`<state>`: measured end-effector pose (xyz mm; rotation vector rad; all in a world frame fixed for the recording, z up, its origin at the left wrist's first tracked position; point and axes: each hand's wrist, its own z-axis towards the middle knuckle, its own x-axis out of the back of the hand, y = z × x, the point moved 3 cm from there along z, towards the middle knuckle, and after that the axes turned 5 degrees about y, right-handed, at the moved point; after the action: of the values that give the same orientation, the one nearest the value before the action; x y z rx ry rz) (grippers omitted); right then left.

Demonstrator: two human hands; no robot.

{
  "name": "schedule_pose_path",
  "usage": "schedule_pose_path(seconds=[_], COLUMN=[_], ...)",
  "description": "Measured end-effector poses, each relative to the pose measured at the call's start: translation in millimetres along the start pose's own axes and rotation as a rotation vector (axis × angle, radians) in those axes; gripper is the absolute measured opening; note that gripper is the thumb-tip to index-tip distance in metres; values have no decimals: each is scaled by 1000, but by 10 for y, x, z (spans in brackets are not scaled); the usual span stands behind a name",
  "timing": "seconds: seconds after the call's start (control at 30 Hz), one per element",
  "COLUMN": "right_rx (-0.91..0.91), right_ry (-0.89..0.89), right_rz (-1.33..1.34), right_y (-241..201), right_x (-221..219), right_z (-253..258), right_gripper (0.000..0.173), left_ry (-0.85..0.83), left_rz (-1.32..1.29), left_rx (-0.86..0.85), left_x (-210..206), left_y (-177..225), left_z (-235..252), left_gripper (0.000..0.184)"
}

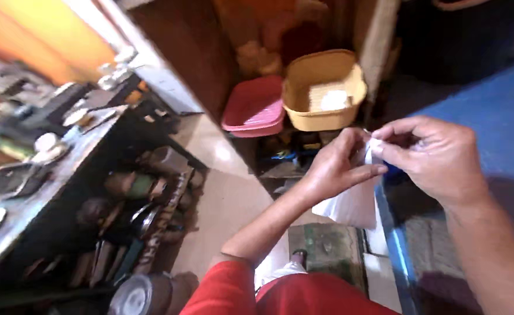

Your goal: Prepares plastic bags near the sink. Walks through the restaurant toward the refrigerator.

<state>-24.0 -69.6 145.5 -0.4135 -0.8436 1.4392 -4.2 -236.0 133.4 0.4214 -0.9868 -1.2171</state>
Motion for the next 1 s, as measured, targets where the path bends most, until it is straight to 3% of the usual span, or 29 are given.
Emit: schedule_pose_path(seconds=[0.1,0.2,0.27,0.33,0.4,0.43,0.5,0.57,0.6,0.7,0.73,0.83,1.0], right_rx=[-60,-109,-196,-394,-476,-454,-356,-485,-588,-667,-644,-427,-239], right_ry=[-109,-177,-262,-427,-542,-542,-486,-556,-696,-1175,-1145,-841,-954], right_rz=[125,244,189,77,51,86,247,347,261,-63,-24,297,406], right_y=[142,557,968,1220,1327,1336,1175,969,907,629,591,434,307], right_x=[-562,-1221,-1705,-2229,-2771,-3062,-3621,-4112,-4354,-5091,-5325,-5961,-6957], right_z=[92,-53,-306,-540,-701,-760,-748,-628,-559,-272,-238,-109,132], right_gripper=[30,52,87,126,137,127,78,28,18,33,32,34,37], left_ry=[139,231,271,315,361,375,392,424,448,546,585,730,967], left_rz=[249,339,364,379,374,368,359,364,382,497,537,610,743], left_rx=[-6,8,29,18,-42,-71,-118,-153,-162,-140,-123,-71,125], left_x=[441,875,1183,1520,1827,1964,2217,2511,2684,3285,3493,4084,4862], left_y=[-238,-481,-606,-693,-786,-838,-946,-1022,-1053,-1151,-1187,-1294,-1673], left_z=[-248,-514,-672,-797,-885,-924,-992,-1040,-1075,-1270,-1360,-1626,-2066], left_gripper=[29,18,15,14,11,9,9,9,8,8,8,8,12])
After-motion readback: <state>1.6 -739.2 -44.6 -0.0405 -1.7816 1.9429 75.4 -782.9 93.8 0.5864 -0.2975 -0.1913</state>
